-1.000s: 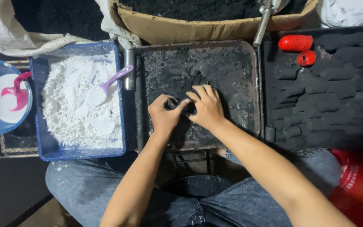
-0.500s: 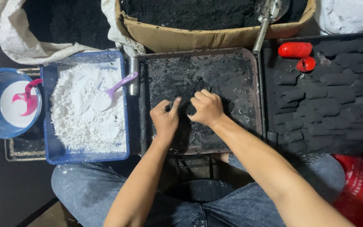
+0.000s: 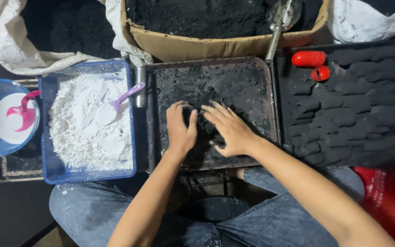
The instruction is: Kneading and mixing charcoal powder with a liquid binder in a metal tray using hands to prepare it for molding.
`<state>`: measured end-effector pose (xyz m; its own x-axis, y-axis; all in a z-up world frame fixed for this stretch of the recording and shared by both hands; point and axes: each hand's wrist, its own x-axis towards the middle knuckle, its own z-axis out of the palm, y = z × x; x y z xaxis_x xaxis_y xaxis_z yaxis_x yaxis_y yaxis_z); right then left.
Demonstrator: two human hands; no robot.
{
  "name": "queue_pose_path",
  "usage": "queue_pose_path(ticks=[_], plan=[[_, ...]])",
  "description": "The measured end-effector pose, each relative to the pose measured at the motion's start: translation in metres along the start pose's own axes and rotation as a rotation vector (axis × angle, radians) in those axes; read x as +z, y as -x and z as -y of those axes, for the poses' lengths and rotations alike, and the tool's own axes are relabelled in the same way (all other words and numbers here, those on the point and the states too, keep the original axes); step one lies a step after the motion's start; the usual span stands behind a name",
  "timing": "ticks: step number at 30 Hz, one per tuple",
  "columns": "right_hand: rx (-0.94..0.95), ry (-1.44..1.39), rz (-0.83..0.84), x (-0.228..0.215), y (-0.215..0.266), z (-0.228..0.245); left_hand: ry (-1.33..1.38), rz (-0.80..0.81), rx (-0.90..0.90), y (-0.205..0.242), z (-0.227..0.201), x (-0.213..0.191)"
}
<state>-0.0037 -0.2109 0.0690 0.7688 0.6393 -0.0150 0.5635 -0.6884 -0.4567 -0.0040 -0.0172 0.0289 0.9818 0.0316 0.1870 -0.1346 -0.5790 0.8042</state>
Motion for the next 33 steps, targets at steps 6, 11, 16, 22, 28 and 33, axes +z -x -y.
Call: queue_pose_path(ticks=[6, 11, 16, 22, 28, 33], plan=[[0.089, -0.391, -0.361, 0.029, 0.005, -0.040, -0.015, 0.216, 0.052, -0.001, -0.015, 0.022], [0.232, -0.434, -0.688, 0.052, 0.003, -0.063, -0.111, 0.275, 0.063, -0.004, -0.013, 0.031], [0.162, -0.399, -0.519, 0.055, 0.006, -0.062, -0.136, 0.326, 0.172, -0.002, 0.002, 0.033], [0.204, -0.202, -0.480, 0.061, -0.001, -0.037, -0.238, 0.251, 0.240, 0.006, 0.018, 0.053], [0.167, -0.094, -0.655, 0.070, -0.012, -0.039, -0.364, 0.051, 0.278, 0.009, 0.023, 0.073], [0.107, -0.116, -0.723, 0.086, -0.014, -0.053, -0.380, -0.036, 0.315, 0.013, 0.045, 0.089]])
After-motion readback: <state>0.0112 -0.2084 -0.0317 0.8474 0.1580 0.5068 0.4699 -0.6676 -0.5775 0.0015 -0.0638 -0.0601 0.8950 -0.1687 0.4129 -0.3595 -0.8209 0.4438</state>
